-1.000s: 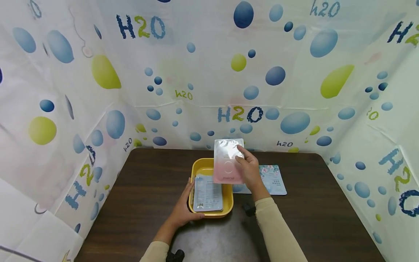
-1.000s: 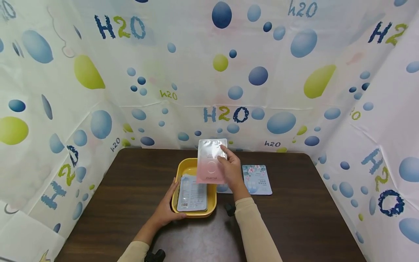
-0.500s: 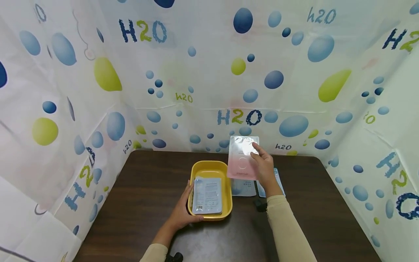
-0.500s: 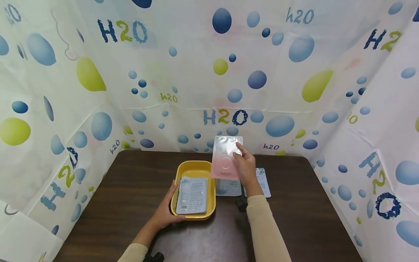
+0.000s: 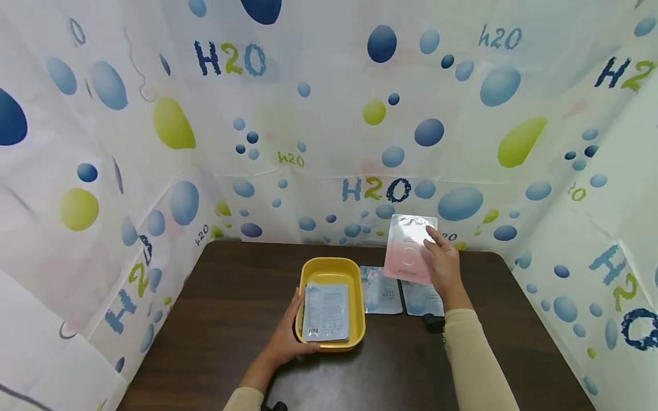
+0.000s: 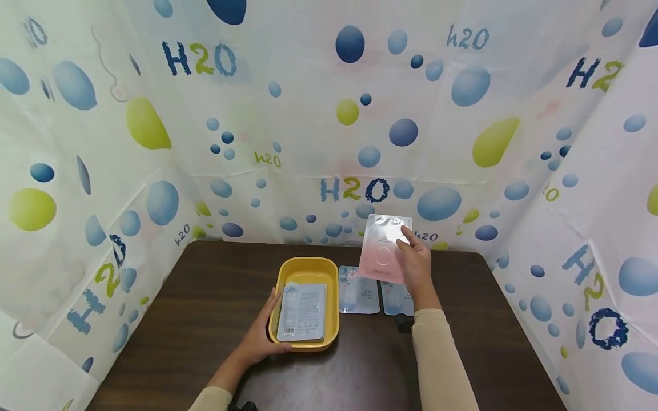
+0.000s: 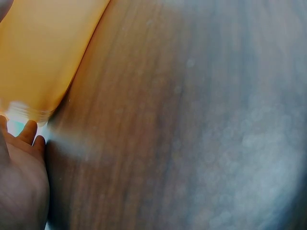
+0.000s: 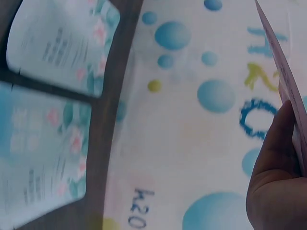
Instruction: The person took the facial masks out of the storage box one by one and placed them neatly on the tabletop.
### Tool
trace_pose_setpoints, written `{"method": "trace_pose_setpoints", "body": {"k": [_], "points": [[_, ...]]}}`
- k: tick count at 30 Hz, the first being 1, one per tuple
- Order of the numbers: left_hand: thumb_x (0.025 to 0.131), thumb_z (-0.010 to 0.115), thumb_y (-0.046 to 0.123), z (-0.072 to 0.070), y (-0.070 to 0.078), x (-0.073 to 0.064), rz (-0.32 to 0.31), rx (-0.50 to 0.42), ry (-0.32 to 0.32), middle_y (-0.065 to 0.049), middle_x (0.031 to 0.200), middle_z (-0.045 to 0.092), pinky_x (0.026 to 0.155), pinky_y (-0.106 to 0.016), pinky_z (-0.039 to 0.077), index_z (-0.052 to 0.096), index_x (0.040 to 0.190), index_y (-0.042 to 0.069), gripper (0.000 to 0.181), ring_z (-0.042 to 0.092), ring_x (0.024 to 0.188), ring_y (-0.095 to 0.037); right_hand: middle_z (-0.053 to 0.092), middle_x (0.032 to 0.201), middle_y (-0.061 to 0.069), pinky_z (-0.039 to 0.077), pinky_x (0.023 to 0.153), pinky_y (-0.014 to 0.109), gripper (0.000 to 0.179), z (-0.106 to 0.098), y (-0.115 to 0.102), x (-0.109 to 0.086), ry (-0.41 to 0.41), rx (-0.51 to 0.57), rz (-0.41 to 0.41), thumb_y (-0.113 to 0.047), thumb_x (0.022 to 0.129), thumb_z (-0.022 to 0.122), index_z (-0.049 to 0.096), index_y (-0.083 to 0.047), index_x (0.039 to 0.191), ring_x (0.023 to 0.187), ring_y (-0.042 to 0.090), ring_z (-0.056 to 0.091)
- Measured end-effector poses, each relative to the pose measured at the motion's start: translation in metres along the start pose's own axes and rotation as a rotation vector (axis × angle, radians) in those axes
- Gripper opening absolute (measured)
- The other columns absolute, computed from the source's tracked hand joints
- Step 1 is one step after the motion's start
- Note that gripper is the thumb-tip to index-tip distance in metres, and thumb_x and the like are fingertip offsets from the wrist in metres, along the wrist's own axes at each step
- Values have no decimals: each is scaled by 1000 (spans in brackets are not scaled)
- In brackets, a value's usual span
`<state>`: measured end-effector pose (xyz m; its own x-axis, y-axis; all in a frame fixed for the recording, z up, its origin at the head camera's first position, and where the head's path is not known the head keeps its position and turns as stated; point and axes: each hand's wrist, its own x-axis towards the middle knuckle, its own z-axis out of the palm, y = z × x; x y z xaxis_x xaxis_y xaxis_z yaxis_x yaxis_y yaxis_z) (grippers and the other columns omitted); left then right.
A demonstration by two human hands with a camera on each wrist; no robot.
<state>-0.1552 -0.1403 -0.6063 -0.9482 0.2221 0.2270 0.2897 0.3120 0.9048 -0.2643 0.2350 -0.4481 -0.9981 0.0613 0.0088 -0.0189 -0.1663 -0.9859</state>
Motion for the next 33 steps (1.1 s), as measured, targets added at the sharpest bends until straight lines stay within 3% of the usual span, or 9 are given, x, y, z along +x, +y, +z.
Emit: {"method": "trace_pose_setpoints", "body": {"k": [5,12,15,18,23,25,28,31,33], "points": [[52,97,26,0,-2,-2,-17,13,5,-4,167,2,117,-46,22,20,157,20,130,7,152,-33,16,165,-4,45,89,12,53,-29,-4,1,46,-21,27,-26,102,51,36,-19,153,150,20,17],[54,96,26,1,-3,-2,-20,6,9,-4,167,1,118,-39,19,18,157,28,130,5,153,-29,13,166,-3,47,82,9,54,-67,-7,3,118,-73,68,-32,102,51,34,-26,153,147,20,26],[53,96,24,0,-3,-2,-16,-11,8,-6,167,0,117,-34,18,18,157,29,130,4,153,-30,12,166,-1,50,76,10,57,-81,-8,4,149,-76,89,-31,101,53,32,-27,154,133,16,42],[53,96,23,-1,-3,-1,0,-20,8,-7,167,1,116,-29,18,20,157,25,129,4,152,-32,12,166,0,52,76,11,61,-92,-6,4,168,-111,97,-30,99,56,30,-28,154,123,12,46],[54,96,25,-2,-2,-1,20,9,3,-5,167,1,116,-42,23,20,157,19,128,7,152,-35,15,166,1,52,77,12,65,-112,4,4,206,-284,117,-31,99,57,25,-31,155,136,24,37],[55,96,27,-2,-3,-1,1,21,-6,-2,167,0,116,-48,24,19,158,19,129,7,152,-34,16,165,3,52,75,12,65,-120,11,3,213,-339,136,-30,100,56,23,-31,156,138,27,35],[56,95,29,-2,-4,-1,-32,8,-14,1,167,-1,116,-49,22,19,158,20,128,6,152,-30,16,164,11,54,76,18,66,-131,20,3,191,-387,170,-24,101,53,18,-30,157,135,33,38],[56,95,29,-1,-4,-1,-51,-18,-9,-1,167,-1,118,-44,18,20,158,20,127,4,153,-26,14,164,17,54,92,40,68,-142,30,1,155,-422,214,-16,100,49,14,-28,157,136,39,37],[56,95,28,-1,-4,-1,-48,-28,-7,-4,167,0,118,-39,16,20,158,20,127,3,153,-25,12,164,19,45,102,53,69,-150,36,-3,143,-463,242,-13,99,48,13,-26,158,137,43,35]]}}
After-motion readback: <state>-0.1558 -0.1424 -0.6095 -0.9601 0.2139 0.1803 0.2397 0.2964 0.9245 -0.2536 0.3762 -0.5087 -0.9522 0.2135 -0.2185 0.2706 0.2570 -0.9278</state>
